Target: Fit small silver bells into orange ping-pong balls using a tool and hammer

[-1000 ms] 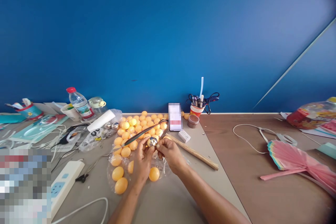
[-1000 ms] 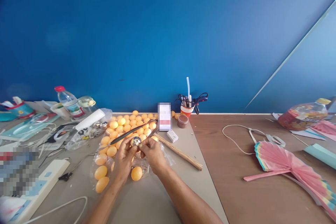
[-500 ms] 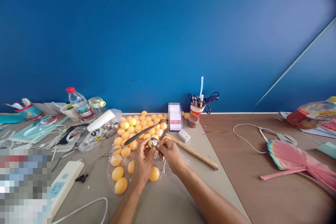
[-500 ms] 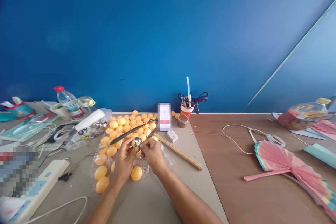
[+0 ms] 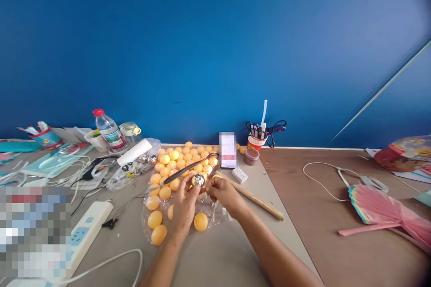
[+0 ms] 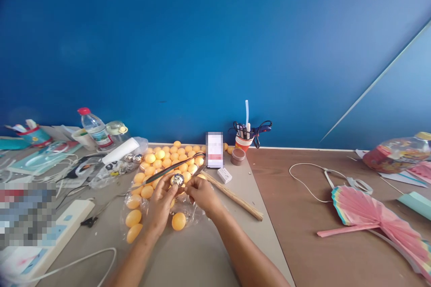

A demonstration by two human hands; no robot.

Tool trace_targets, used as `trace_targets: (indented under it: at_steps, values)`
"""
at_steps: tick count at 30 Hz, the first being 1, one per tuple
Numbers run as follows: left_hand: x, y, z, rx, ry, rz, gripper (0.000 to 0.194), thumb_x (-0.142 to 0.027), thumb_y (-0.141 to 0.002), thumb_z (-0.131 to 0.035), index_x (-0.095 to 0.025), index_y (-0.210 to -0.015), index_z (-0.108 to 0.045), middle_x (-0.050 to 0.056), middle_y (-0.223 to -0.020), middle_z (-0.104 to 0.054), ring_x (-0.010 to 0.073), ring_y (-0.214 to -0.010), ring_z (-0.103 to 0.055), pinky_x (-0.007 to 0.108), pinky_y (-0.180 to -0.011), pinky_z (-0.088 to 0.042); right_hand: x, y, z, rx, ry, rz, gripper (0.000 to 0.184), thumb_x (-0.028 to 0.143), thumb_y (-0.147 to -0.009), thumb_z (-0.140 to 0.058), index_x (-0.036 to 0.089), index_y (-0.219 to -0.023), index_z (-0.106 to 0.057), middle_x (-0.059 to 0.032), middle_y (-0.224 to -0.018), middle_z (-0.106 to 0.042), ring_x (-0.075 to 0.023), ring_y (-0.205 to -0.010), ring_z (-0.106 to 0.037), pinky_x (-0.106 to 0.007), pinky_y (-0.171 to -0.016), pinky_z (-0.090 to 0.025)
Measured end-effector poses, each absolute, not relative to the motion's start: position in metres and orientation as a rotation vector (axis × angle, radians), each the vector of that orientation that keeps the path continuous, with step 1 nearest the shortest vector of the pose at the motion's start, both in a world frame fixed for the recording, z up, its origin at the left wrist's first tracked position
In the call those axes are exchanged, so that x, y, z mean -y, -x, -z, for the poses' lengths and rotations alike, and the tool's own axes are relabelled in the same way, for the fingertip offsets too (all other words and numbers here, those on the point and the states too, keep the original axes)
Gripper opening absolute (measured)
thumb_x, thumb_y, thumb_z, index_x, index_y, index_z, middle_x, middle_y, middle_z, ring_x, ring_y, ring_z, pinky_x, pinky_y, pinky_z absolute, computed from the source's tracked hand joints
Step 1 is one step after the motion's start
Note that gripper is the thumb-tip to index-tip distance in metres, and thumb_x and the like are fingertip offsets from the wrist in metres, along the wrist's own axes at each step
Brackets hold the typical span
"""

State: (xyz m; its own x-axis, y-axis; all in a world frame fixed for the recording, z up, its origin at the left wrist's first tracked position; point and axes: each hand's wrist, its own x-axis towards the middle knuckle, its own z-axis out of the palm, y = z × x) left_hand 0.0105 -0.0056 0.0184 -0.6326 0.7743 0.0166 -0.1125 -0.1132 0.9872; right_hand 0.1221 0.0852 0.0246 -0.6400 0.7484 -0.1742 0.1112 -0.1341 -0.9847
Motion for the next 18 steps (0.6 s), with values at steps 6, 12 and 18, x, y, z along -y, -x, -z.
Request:
trace_targets:
  at_steps: [6, 12, 18]
  values:
    - [0.004, -0.005, -0.007, -1.392, -0.68, -1.838, 0.046, -0.048, -0.082, -0.075, -0.025, -0.12, -0.062, 0.008, -0.119, -0.074, 0.0252, -0.098, -0.075, 0.039, -0.084, -0.061, -0.078, -0.125, -0.023, 2.367, 1.17, -1.065, 0.011, 0.009, -0.076, -0.065, 0.019, -0.08, -0.064, -0.0054, -0.084, -0.07, -0.018, -0.074, -0.059, -0.028, -0.063, -0.035]
    - [0.003, -0.005, -0.007, -1.326, -0.635, -1.872, 0.045, -0.044, -0.081, -0.076, -0.026, -0.12, -0.062, 0.008, -0.119, -0.073, 0.0245, -0.101, -0.074, 0.039, -0.086, -0.061, -0.07, -0.123, -0.011, 2.71, 1.234, -0.716, 0.023, 0.001, -0.077, -0.062, 0.016, -0.091, -0.071, -0.0152, -0.094, -0.074, -0.0231, -0.071, -0.066, -0.032, -0.061, -0.035]
    - [0.003, -0.005, -0.008, -1.317, -0.616, -1.864, 0.05, -0.044, -0.08, -0.077, -0.026, -0.124, -0.061, 0.008, -0.118, -0.074, 0.0241, -0.098, -0.074, 0.04, -0.087, -0.061, -0.075, -0.121, -0.003, 2.633, 1.226, -0.752, 0.02, -0.002, -0.078, -0.06, 0.015, -0.083, -0.069, -0.0126, -0.084, -0.072, -0.0223, -0.07, -0.064, -0.031, -0.061, -0.034]
